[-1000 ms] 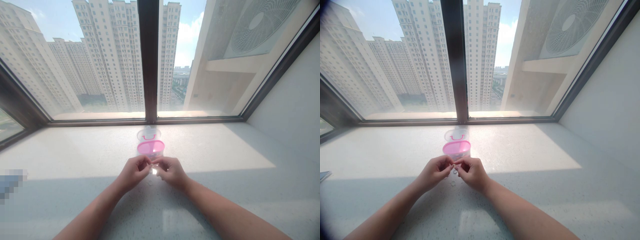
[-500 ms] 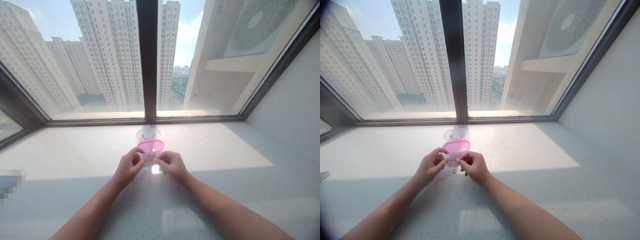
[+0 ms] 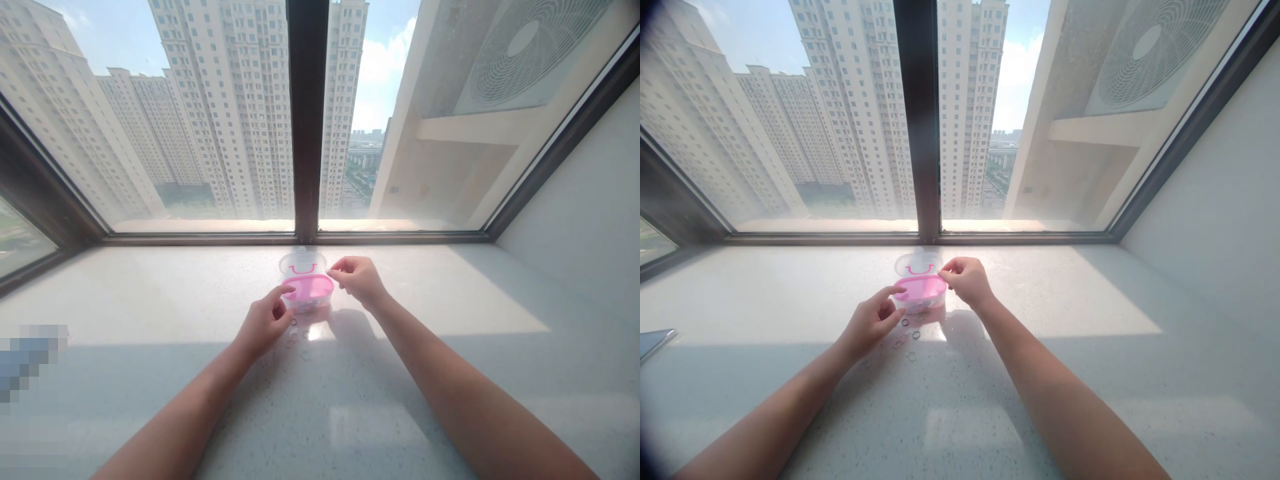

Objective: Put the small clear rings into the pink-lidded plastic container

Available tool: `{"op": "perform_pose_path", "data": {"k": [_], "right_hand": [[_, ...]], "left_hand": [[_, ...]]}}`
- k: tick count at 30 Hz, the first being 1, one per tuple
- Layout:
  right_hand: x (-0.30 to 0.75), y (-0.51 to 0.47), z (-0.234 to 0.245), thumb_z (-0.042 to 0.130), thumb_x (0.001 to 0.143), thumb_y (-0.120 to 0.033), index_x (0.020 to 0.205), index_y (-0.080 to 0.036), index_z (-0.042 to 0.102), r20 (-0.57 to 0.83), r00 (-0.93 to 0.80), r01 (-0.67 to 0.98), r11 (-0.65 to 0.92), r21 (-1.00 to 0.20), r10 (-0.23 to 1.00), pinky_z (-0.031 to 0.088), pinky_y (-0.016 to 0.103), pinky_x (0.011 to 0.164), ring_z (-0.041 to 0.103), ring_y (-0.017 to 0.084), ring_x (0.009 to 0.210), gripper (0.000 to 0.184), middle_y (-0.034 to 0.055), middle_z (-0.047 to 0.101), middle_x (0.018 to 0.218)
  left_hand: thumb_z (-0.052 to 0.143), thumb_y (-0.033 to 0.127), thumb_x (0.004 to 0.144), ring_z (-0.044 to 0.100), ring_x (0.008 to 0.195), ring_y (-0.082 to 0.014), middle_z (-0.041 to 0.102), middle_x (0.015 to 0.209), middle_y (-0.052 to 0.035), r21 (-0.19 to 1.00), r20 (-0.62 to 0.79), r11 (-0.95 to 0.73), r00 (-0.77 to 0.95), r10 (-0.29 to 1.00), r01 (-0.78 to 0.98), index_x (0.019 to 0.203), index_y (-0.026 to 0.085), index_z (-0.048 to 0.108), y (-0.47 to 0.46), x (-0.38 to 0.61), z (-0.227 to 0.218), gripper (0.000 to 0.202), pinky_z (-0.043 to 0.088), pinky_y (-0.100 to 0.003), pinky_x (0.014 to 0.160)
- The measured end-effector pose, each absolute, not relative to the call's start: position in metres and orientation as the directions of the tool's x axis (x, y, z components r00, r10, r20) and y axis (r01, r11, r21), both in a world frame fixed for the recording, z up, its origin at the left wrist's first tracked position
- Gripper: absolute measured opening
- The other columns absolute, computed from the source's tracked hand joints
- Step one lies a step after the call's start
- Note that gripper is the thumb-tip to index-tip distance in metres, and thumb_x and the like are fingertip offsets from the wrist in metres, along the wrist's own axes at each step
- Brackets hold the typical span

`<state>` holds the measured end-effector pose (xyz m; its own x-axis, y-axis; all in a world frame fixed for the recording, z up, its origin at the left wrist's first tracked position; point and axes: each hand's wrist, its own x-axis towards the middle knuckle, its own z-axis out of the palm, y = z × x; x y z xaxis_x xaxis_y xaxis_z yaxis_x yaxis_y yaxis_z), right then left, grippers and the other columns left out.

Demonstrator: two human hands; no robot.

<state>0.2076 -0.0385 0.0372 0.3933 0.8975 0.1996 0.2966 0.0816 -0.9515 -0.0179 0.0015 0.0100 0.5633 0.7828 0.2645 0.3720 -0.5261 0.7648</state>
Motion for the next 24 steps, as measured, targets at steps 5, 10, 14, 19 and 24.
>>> {"op": "perform_pose_path", "data": {"k": [5,10,14,19,24], "right_hand": [[0.206,-0.027,0.03,0.064,0.069,-0.027,0.062,-0.015,0.07,0.363,0.317,0.643,0.083,-0.761,0.876,0.03,0.022,0.047,0.044,0.009,0.047,0.015,-0.0024,0.051,0.047],[0.204,-0.028,0.026,0.062,0.07,-0.023,0.064,-0.017,0.07,0.383,0.257,0.784,0.041,-0.62,0.887,0.033,0.023,0.052,0.048,0.011,0.052,0.012,-0.0009,0.056,0.052],[0.202,-0.029,0.024,0.059,0.074,-0.021,0.071,-0.018,0.069,0.399,0.202,0.881,0.012,-0.474,0.894,0.034,0.024,0.057,0.052,0.013,0.056,0.011,0.0004,0.06,0.057],[0.203,-0.03,0.022,0.058,0.077,-0.021,0.077,-0.019,0.068,0.398,0.127,0.911,0.053,-0.41,0.908,0.034,0.024,0.058,0.053,0.013,0.057,0.01,0.0003,0.062,0.061],[0.205,-0.032,0.024,0.058,0.079,-0.023,0.076,-0.019,0.067,0.381,0.045,0.916,0.114,-0.384,0.923,0.033,0.024,0.057,0.051,0.012,0.055,0.011,-0.0003,0.061,0.06]], "left_hand": [[0.053,0.028,0.081,0.046,0.053,-0.0103,0.052,0.058,0.0056,0.749,0.244,-0.525,0.568,0.786,0.405,0.121,0.018,0.058,0.003,-0.018,0.009,0.042,0.036,-0.022,0.055],[0.054,0.029,0.08,0.048,0.052,-0.0108,0.053,0.057,0.0052,0.738,0.239,-0.521,0.556,0.796,0.429,0.12,0.018,0.058,0.004,-0.018,0.008,0.042,0.038,-0.022,0.056],[0.055,0.029,0.079,0.049,0.052,-0.0105,0.054,0.058,0.0048,0.743,0.229,-0.512,0.556,0.799,0.431,0.119,0.018,0.058,0.004,-0.018,0.006,0.041,0.039,-0.022,0.056],[0.055,0.028,0.079,0.049,0.052,-0.0103,0.055,0.058,0.0051,0.75,0.22,-0.503,0.557,0.801,0.429,0.119,0.017,0.058,0.004,-0.018,0.007,0.041,0.038,-0.022,0.056],[0.055,0.028,0.078,0.049,0.052,-0.0106,0.055,0.058,0.0052,0.747,0.206,-0.497,0.557,0.805,0.442,0.119,0.018,0.058,0.003,-0.018,0.01,0.042,0.038,-0.022,0.056]]}}
